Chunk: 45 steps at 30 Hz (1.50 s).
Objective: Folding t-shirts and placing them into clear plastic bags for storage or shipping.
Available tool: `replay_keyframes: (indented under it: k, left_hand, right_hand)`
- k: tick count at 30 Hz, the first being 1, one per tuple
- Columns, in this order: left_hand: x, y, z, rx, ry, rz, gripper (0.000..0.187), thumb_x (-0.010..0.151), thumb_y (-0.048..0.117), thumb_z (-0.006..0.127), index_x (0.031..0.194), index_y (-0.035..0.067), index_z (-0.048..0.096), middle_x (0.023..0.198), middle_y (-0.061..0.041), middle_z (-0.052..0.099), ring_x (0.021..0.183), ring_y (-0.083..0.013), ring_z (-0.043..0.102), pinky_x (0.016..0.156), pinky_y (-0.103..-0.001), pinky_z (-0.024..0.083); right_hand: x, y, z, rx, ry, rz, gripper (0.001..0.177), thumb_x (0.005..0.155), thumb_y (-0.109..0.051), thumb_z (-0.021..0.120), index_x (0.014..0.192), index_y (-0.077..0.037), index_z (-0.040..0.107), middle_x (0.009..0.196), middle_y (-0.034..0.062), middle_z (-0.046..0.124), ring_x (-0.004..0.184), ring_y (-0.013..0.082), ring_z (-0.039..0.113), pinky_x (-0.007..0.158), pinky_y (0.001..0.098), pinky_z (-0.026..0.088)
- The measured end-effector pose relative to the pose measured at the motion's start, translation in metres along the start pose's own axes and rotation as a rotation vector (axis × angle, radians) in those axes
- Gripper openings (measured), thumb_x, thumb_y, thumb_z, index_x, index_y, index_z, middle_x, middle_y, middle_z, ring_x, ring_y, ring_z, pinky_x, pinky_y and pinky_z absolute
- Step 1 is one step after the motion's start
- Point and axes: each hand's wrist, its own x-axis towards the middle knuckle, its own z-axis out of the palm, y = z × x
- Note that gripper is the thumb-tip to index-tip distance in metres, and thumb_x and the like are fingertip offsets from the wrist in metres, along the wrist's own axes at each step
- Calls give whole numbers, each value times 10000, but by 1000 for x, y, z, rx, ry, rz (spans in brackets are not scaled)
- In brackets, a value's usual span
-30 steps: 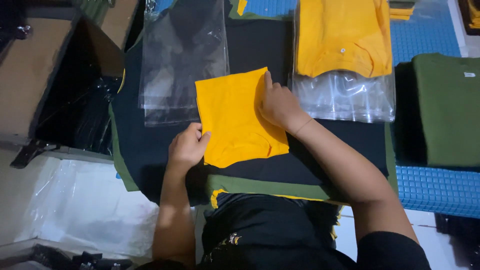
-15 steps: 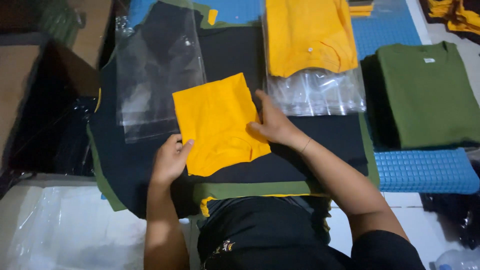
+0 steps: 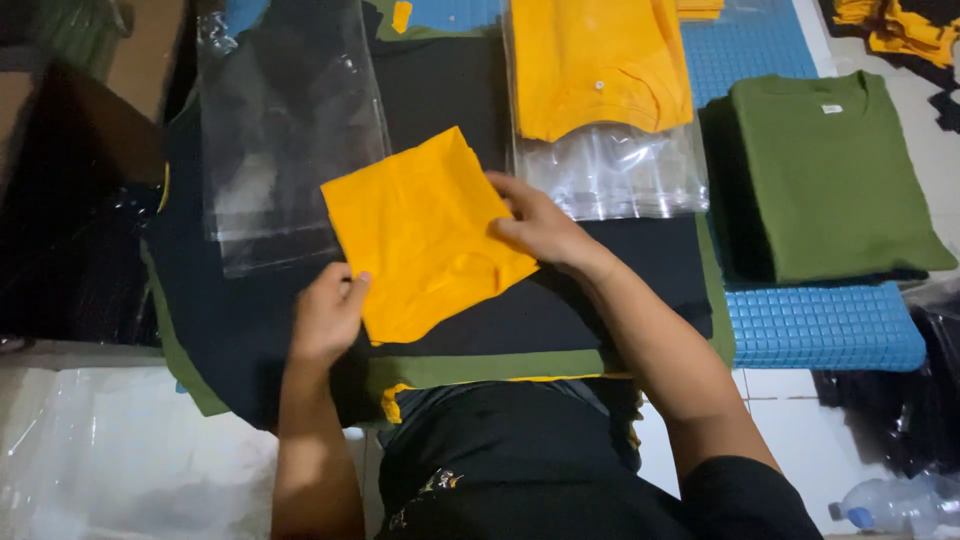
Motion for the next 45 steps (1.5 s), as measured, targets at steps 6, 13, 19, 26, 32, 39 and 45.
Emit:
replay_keyframes:
  k: [6, 13, 19, 26, 32, 39, 45]
  left_hand:
    - [-43, 45, 9, -104, 64, 179, 204, 1013, 185, 664, 1061, -12, 682, 637, -146, 701, 522, -186, 648, 512, -271, 510]
    - [-49, 46, 8, -115, 76, 187, 316, 989, 178, 649, 1198, -57, 683, 689, -167, 739, 613, -263, 721, 593, -357, 561]
    - [-39, 45, 28, -210, -75, 75, 506, 977, 367, 666, 1375, 64, 596, 649, -45, 765, 639, -162, 744, 640, -261, 552]
    - [-30, 65, 26, -462, -288, 87, 491, 1052, 250, 533, 1466, -10, 500, 980, -270, 779, 861, -331, 787, 801, -426, 619]
    - [-13, 46, 31, -542, -528, 143, 525, 1101, 342, 297, 1545, 77, 387, 1159, -241, 762, 947, -336, 782, 808, -387, 551]
    - [-8, 42, -10, -126, -62, 421, 333, 942, 31, 537, 1191, 95, 748, 968, -104, 814, 986, -329, 755, 882, -434, 555]
    - [35, -1, -65, 550, 390, 442, 408, 956, -21, 615, 1337, 92, 708, 1441, -156, 609, 1379, -420, 466, 1090, -601, 379]
  right_hand:
    - [-10, 8, -9, -253, -89, -71, 812, 896, -84, 603, 1637, -44, 274, 1570, 369, 377, 1422, 570, 374, 1167, 657, 283]
    - [-25, 2, -3, -301, -40, -85, 400, 940, 68, 536, 1286, -28, 712, 1215, 244, 721, 1145, 474, 673, 988, 575, 528]
    - [-41, -8, 30, -968, 200, -399, 201, 969, -136, 618, 1103, -150, 768, 1085, 66, 745, 983, 278, 704, 752, 350, 595]
    - [-62, -63, 64, -881, -8, -97, 887, 843, -754, 605, 1496, -156, 548, 1398, 215, 617, 1255, 485, 591, 908, 632, 550]
    - [-68, -31, 91, -941, 212, -180, 845, 781, -643, 763, 1407, -98, 608, 1416, 259, 570, 1169, 472, 651, 868, 562, 593]
    - [-57, 9, 100, -1026, 329, -214, 533, 868, -320, 785, 1348, -136, 641, 1400, 230, 551, 1218, 449, 631, 883, 550, 587]
    - [-60, 14, 83, -835, 410, -310, 508, 758, -66, 797, 1260, -79, 718, 1320, 183, 658, 1117, 397, 687, 892, 446, 582]
